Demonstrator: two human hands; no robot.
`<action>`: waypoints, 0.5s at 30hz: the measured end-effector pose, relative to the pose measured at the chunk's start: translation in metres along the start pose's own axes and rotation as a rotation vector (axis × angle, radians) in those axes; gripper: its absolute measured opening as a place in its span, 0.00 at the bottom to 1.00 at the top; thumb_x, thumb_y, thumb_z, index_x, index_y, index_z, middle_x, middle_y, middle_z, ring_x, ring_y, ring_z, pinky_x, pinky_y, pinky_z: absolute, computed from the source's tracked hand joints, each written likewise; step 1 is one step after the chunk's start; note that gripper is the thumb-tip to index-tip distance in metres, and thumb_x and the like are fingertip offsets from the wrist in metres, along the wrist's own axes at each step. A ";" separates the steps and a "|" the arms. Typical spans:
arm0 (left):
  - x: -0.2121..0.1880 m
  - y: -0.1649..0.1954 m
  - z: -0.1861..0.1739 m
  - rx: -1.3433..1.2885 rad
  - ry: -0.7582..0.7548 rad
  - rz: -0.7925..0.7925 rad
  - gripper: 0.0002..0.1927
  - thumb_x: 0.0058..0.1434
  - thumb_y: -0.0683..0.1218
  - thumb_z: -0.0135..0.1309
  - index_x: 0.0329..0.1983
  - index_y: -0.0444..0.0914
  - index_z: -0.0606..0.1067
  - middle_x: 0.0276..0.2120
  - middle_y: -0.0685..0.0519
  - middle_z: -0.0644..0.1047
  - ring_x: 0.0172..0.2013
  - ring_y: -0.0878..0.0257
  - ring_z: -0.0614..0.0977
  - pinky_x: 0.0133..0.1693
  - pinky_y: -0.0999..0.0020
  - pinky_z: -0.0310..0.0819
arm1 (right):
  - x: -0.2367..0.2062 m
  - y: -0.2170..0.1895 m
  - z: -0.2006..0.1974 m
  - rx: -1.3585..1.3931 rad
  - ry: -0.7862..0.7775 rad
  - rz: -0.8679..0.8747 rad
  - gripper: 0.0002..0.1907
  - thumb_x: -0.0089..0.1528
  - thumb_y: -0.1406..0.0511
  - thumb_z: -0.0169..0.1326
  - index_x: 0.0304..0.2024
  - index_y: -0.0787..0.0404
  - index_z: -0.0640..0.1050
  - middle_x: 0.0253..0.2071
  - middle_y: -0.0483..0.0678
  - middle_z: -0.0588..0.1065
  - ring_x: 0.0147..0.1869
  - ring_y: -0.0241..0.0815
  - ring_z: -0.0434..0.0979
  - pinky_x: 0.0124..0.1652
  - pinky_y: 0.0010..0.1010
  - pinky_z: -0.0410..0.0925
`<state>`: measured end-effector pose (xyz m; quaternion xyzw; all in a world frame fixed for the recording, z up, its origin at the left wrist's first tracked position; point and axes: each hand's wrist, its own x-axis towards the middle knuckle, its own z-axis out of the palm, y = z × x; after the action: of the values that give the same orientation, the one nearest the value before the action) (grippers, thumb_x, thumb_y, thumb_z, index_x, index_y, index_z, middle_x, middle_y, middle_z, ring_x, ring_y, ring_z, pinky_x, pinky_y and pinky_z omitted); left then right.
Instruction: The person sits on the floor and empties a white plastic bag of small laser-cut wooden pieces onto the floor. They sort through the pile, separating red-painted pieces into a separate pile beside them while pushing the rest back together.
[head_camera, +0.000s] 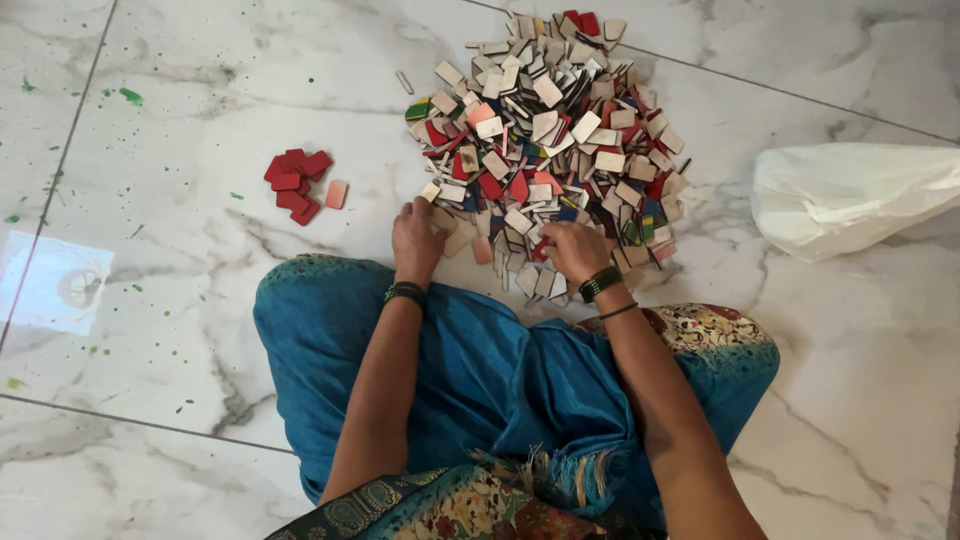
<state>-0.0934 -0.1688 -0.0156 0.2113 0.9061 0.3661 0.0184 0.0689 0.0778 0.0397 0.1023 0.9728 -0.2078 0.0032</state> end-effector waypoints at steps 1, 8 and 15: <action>0.000 0.002 -0.003 -0.015 -0.013 -0.018 0.28 0.43 0.42 0.70 0.46 0.35 0.71 0.41 0.39 0.76 0.40 0.38 0.79 0.40 0.47 0.74 | 0.000 0.001 0.000 0.006 0.004 -0.009 0.14 0.54 0.68 0.59 0.43 0.56 0.83 0.41 0.51 0.81 0.43 0.54 0.81 0.41 0.46 0.73; -0.009 0.012 -0.008 0.041 -0.251 0.035 0.28 0.33 0.49 0.76 0.34 0.37 0.75 0.33 0.44 0.80 0.36 0.43 0.82 0.38 0.50 0.76 | 0.000 0.004 0.002 0.003 -0.003 0.006 0.14 0.54 0.68 0.60 0.43 0.55 0.84 0.37 0.50 0.81 0.42 0.53 0.81 0.40 0.45 0.73; -0.004 0.003 -0.001 -0.124 -0.188 -0.005 0.10 0.51 0.49 0.66 0.33 0.39 0.85 0.27 0.44 0.82 0.31 0.47 0.84 0.39 0.57 0.80 | 0.000 0.006 0.001 0.040 -0.037 0.041 0.13 0.55 0.67 0.61 0.43 0.56 0.83 0.38 0.51 0.81 0.42 0.54 0.81 0.40 0.46 0.73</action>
<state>-0.0890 -0.1689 -0.0136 0.2408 0.8765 0.4001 0.1173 0.0702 0.0828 0.0365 0.1185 0.9659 -0.2288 0.0236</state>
